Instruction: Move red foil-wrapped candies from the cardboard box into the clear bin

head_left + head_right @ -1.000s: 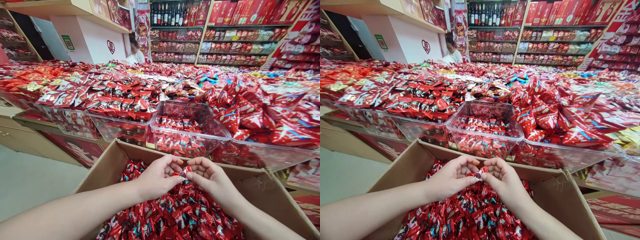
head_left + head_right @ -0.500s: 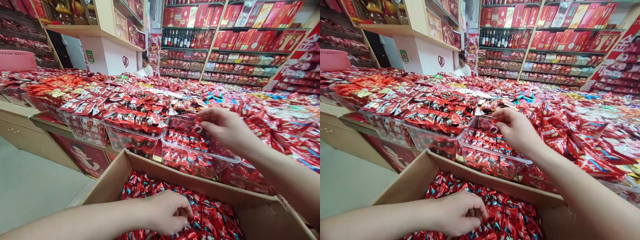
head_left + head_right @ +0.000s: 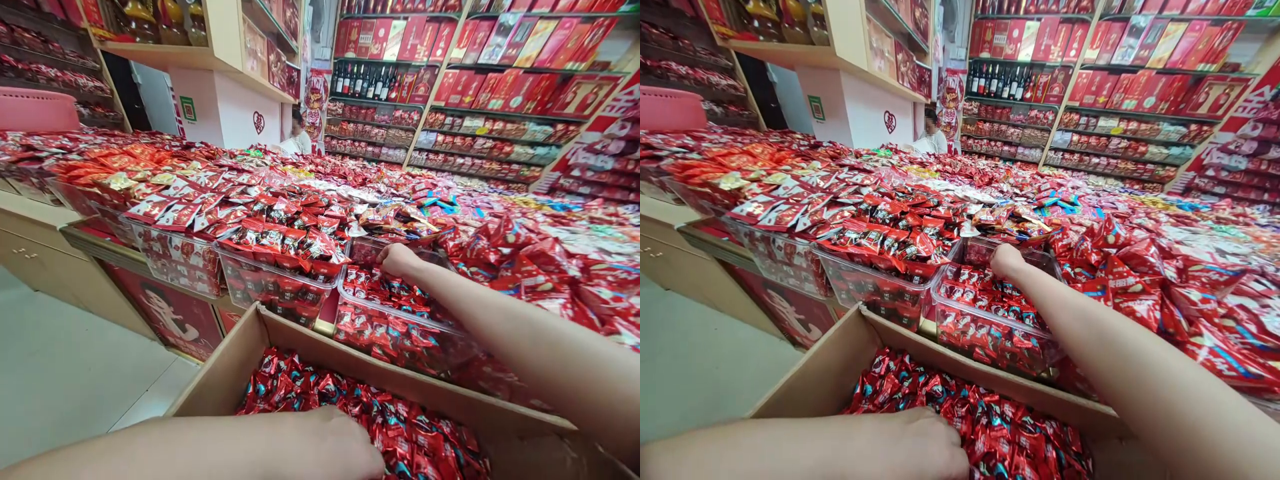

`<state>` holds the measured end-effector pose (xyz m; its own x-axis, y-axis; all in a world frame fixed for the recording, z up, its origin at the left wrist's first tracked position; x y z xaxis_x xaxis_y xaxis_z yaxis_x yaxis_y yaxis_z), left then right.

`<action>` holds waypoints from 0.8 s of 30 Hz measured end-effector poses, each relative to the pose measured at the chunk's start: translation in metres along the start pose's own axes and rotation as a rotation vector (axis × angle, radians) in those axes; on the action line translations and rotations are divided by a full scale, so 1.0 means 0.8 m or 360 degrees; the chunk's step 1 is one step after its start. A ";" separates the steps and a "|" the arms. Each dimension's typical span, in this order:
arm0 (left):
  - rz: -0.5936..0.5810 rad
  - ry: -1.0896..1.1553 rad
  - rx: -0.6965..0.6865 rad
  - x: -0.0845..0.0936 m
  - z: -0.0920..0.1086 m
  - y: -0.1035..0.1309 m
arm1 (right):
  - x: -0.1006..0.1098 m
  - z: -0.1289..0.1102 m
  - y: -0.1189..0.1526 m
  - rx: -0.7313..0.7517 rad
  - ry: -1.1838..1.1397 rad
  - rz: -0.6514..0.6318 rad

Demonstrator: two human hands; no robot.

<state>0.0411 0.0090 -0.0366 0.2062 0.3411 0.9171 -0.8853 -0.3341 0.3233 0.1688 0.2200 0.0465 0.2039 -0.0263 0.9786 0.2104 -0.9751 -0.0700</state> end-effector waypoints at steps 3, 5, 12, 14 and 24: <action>0.0013 -0.0044 -0.0012 -0.005 0.000 0.001 | -0.005 0.004 0.002 -0.0105 0.0225 -0.0124; 0.0023 -0.0052 0.0004 -0.008 -0.001 0.001 | -0.004 0.003 0.006 -0.0106 0.0350 -0.0170; -0.0100 -0.0099 0.0128 -0.013 -0.006 -0.001 | -0.011 -0.018 0.018 0.0116 0.0483 -0.0398; -0.0137 -0.0098 0.0151 -0.015 -0.007 0.000 | -0.015 -0.025 0.018 0.0188 0.0456 -0.0472; -0.0529 -0.0004 0.0549 -0.104 -0.047 -0.024 | -0.003 -0.040 0.015 0.0414 0.0565 -0.0378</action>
<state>0.0253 0.0201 -0.1282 0.4560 0.4768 0.7515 -0.5813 -0.4798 0.6572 0.1403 0.2009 0.0495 -0.2072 0.0726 0.9756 0.4524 -0.8771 0.1614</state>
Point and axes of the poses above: each hand's wrist, its own y-axis away from the middle knuckle, its own x-axis out of the back of the hand, z = x × y, the point moved 6 cm from there along -y, towards the middle knuckle, and after that the axes turned 12 degrees about x, right-handed, at the moved point
